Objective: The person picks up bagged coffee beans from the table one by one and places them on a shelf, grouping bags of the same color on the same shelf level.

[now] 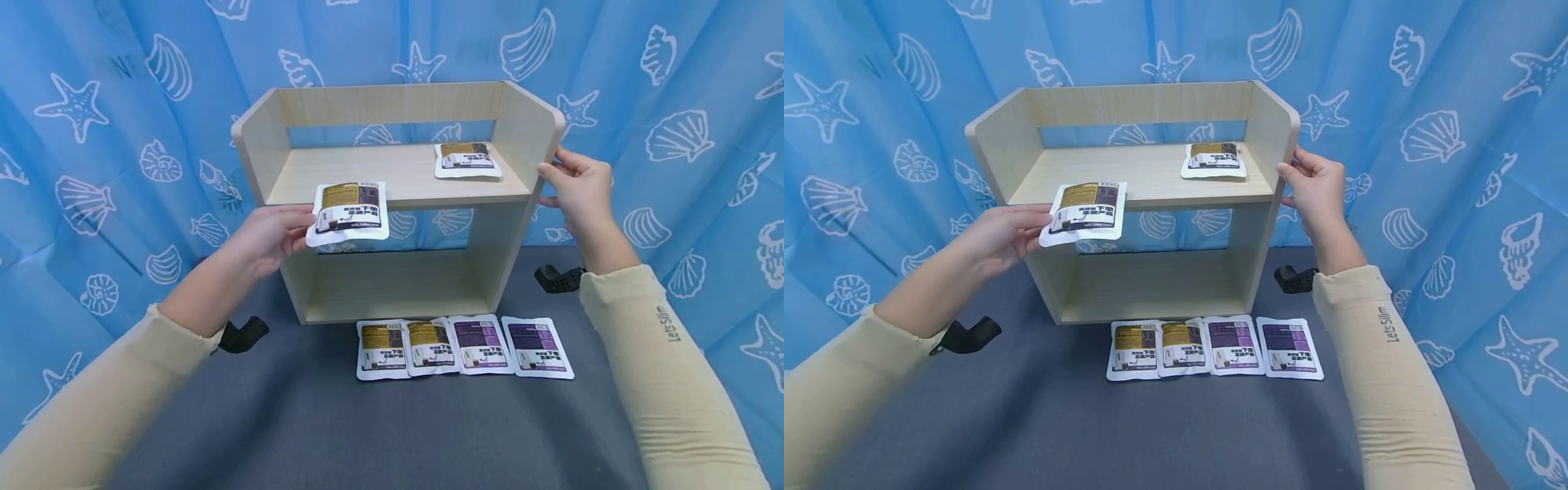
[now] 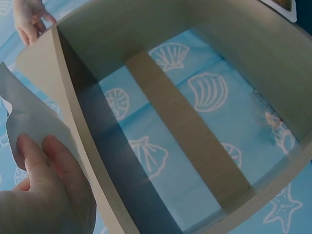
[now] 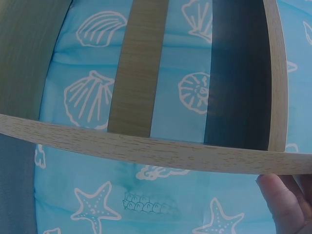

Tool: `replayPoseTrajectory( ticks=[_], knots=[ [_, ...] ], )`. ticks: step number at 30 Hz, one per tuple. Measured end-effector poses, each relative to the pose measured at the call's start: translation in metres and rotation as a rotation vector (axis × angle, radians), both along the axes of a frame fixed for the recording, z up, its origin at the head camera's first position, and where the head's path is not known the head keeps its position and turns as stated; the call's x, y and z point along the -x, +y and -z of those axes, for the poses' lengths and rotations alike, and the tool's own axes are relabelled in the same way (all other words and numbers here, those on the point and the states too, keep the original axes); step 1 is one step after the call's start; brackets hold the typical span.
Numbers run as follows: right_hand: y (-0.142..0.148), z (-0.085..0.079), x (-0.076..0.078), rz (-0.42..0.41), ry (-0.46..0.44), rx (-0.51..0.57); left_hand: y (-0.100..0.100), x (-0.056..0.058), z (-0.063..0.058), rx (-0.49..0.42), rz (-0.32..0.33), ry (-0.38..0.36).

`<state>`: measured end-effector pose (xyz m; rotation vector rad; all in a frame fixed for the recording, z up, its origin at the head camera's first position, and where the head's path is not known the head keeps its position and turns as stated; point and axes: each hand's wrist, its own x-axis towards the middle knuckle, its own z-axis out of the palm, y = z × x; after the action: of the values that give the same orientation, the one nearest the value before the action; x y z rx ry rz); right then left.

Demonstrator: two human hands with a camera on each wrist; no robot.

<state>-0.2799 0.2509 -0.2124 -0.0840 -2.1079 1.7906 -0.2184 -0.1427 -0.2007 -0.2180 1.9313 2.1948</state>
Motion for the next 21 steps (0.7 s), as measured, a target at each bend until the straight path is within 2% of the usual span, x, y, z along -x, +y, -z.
replayPoseTrajectory(
  ticks=[3,11,16,21],
  knots=[
    [0.000,0.000,0.000,-0.004,0.004,0.012,0.002,0.004,-0.004,-0.007,-0.008,-0.001],
    [0.000,0.000,0.000,-0.006,0.006,0.019,0.008,0.022,-0.009,0.061,-0.018,-0.001],
    [0.000,0.000,0.000,-0.005,0.010,0.007,0.012,0.034,-0.012,0.048,-0.019,-0.018],
    [0.000,0.001,0.000,-0.014,0.018,0.009,0.018,0.045,-0.016,0.026,-0.052,-0.047]
  ],
)
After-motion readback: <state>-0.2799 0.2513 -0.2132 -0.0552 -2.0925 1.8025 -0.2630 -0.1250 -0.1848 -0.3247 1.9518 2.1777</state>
